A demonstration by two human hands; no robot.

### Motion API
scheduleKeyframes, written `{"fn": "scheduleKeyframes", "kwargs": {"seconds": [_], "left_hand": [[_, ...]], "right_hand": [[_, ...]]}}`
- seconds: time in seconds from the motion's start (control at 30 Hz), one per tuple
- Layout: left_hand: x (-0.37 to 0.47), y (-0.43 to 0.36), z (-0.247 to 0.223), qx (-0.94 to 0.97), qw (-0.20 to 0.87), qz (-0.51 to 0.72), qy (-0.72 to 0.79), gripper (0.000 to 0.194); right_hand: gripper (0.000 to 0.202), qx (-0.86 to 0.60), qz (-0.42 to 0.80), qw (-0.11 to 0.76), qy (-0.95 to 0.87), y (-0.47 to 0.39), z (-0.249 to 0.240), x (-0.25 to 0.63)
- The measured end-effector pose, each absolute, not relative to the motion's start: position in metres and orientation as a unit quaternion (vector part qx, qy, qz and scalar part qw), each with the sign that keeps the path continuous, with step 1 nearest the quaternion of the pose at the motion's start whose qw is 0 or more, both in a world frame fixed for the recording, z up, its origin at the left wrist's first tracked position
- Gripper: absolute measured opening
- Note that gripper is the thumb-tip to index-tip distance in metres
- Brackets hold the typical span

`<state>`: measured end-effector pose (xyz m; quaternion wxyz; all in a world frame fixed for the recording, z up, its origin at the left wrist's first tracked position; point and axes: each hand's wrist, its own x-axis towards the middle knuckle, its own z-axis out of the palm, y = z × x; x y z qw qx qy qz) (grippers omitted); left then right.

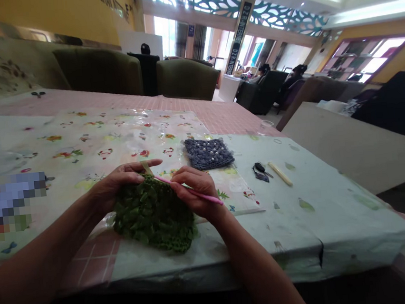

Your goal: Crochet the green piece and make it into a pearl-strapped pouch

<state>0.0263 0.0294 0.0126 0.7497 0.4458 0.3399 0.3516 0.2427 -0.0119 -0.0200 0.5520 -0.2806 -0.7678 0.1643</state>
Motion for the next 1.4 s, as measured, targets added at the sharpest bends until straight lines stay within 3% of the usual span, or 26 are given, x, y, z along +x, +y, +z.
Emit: {"fn": "scheduleKeyframes", "kwargs": {"seconds": [0.3,0.43,0.57,0.8,1.03,1.27,1.4], "left_hand": [[0.03,0.028,0.0,0.447,0.779,0.302,0.318,0.056],[0.039,0.02,-0.009,0.482,0.761,0.311,0.304,0.045],[0.042,0.017,-0.012,0.507,0.754,0.31,0.279,0.033],[0.035,0.025,-0.004,0.479,0.765,0.327,0.279,0.043],[0.034,0.026,0.003,0.459,0.746,0.369,0.312,0.054],[0.037,0.023,-0.002,0.512,0.669,0.416,0.342,0.054],[0.039,0.019,-0.004,0.618,0.529,0.45,0.368,0.056]], "right_hand": [[0.014,-0.252,0.271,0.555,-0.745,-0.008,-0.02,0.247],[0.008,-0.29,0.113,0.546,-0.778,-0.007,-0.029,0.236],[0.019,-0.294,0.02,0.525,-0.798,-0.007,-0.032,0.233],[0.015,-0.28,0.151,0.571,-0.757,-0.009,-0.024,0.242],[0.02,-0.248,0.214,0.488,-0.809,-0.008,-0.011,0.255],[0.027,-0.258,0.176,0.438,-0.843,-0.009,-0.007,0.259],[0.027,-0.271,0.115,0.419,-0.859,-0.009,-0.01,0.255]]}}
